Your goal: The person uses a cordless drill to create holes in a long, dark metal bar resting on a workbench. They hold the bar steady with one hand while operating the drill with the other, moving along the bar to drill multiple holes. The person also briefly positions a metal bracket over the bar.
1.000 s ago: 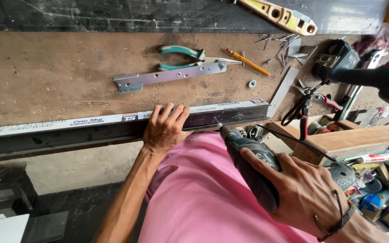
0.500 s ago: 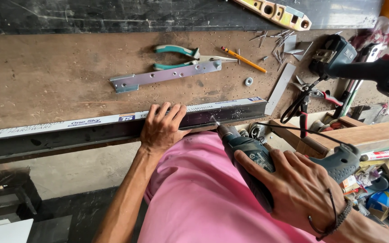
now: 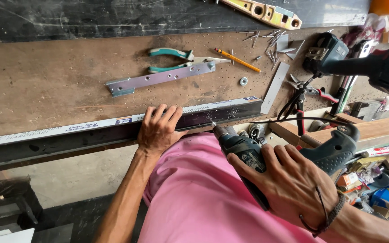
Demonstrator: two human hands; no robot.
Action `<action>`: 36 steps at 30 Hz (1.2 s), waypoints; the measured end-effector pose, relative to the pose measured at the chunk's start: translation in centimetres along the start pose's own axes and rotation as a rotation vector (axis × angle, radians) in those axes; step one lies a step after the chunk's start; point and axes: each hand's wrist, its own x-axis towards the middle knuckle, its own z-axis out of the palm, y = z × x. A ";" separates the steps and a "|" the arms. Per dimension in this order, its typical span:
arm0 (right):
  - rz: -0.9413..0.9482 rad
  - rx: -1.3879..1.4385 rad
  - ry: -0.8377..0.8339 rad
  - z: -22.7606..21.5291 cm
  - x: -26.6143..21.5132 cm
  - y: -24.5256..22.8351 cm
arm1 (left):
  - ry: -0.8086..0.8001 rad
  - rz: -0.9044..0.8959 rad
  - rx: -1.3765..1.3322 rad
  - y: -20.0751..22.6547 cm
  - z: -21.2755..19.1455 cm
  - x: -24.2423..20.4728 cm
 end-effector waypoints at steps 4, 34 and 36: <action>-0.019 0.004 0.027 0.1 0.0 0.1 | 0.032 -0.013 -0.007 0.2 -0.5 0.3; 0.655 0.885 0.136 3.3 -10.3 3.1 | -0.159 -0.135 -0.189 4.9 1.0 4.4; 0.656 0.945 0.138 4.2 -10.8 3.0 | -0.188 -0.128 -0.197 6.1 2.3 5.2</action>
